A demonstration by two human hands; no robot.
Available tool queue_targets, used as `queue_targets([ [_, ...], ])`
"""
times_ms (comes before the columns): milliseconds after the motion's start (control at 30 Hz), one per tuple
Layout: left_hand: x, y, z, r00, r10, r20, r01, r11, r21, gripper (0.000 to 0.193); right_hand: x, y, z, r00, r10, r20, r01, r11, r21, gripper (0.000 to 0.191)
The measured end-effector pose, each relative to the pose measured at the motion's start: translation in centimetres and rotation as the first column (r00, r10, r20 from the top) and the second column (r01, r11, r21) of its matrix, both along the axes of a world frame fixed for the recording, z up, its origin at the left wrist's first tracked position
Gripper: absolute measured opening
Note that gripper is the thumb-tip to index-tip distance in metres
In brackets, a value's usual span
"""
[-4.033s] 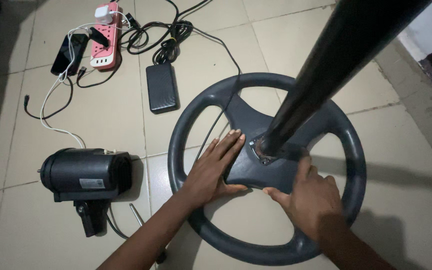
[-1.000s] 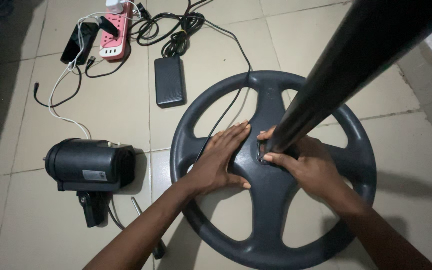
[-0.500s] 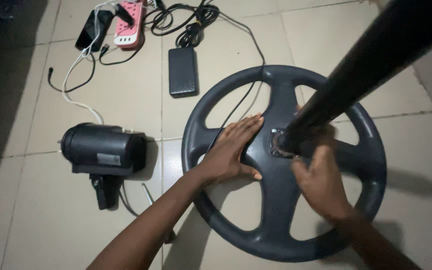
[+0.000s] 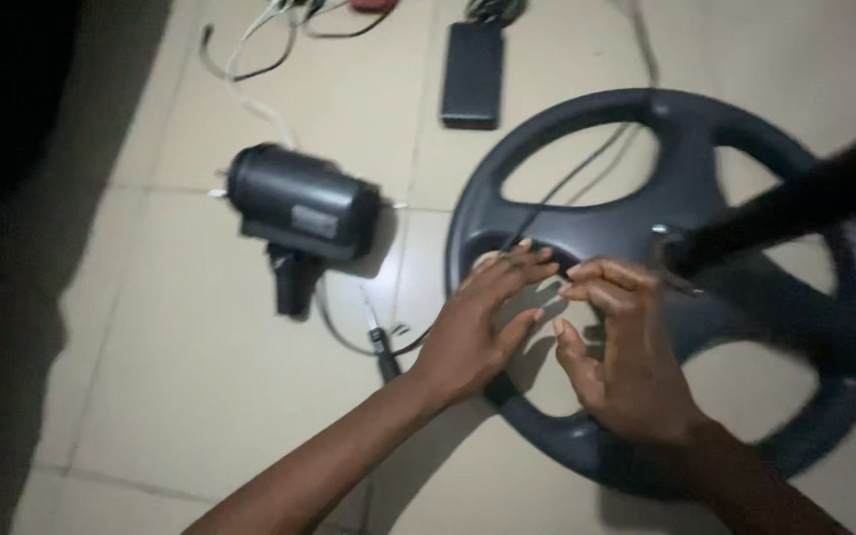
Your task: The person reassembles a standing electric fan on a tiled floor. They insert the fan's pole into the round plastic base, align the mounting plate, and repeatedly thread and tighten small screws by hand around the base joint, occasionally picking up the screwdriver lying nearby.
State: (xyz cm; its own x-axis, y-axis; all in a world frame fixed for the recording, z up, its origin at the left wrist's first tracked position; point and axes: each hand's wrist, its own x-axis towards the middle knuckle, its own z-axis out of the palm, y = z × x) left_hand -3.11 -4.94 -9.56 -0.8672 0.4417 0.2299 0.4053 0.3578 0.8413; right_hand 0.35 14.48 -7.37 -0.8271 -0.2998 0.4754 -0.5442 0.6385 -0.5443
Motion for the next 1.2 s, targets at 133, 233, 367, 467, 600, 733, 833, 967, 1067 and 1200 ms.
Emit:
queue_targets([
  [133,1.6,-5.3,0.1,0.992,0.123,-0.03,-0.122,0.992,0.014,0.037,-2.1,-4.1,1.6,0.986,0.164,0.03,-0.164,0.986,0.008,0.049],
  [233,3.1,-8.6,-0.3,0.944,0.322,0.066,-0.319,0.946,-0.061,0.024,-4.6,-7.1,2.8,0.951,0.225,0.212,-0.27,0.939,0.212,0.045],
  [367,4.8,-11.8,-1.2,0.773,0.613,0.166,-0.602,0.79,-0.113,0.021,-6.4,-11.5,2.7,0.814,0.165,0.557,-0.323,0.926,0.197,0.029],
  [467,5.3,-13.1,-2.2,0.723,0.677,0.136,-0.646,0.733,-0.212,0.017,-6.6,-14.7,1.2,0.793,0.173,0.584,-0.329,0.929,0.17,0.018],
  [600,5.7,-13.5,-3.2,0.734,0.669,0.119,-0.624,0.733,-0.271,0.016,-5.8,-17.0,-0.6,0.808,0.118,0.577,-0.337,0.896,0.29,0.016],
  [733,4.9,-13.1,-3.9,0.781,0.623,-0.047,-0.609,0.742,-0.281,0.016,-6.0,-17.6,-1.2,0.764,-0.022,0.645,-0.317,0.857,0.405,0.021],
  [833,4.2,-12.8,-4.3,0.808,0.585,-0.076,-0.579,0.762,-0.29,0.016,-5.8,-17.4,-1.1,0.799,0.034,0.601,-0.293,0.894,0.338,0.028],
  [967,3.8,-12.7,-4.8,0.817,0.574,-0.047,-0.554,0.762,-0.335,0.019,-5.3,-17.4,-0.9,0.701,-0.022,0.713,-0.305,0.895,0.327,0.031],
  [1067,3.7,-12.5,-5.1,0.809,0.588,-0.025,-0.557,0.752,-0.351,0.019,-4.9,-17.2,-0.9,0.665,-0.021,0.746,-0.289,0.914,0.284,0.036],
  [1200,3.4,-12.2,-5.3,0.806,0.59,-0.035,-0.559,0.742,-0.37,0.015,-5.1,-17.0,-1.0,0.682,0.049,0.729,-0.299,0.929,0.217,0.041],
])
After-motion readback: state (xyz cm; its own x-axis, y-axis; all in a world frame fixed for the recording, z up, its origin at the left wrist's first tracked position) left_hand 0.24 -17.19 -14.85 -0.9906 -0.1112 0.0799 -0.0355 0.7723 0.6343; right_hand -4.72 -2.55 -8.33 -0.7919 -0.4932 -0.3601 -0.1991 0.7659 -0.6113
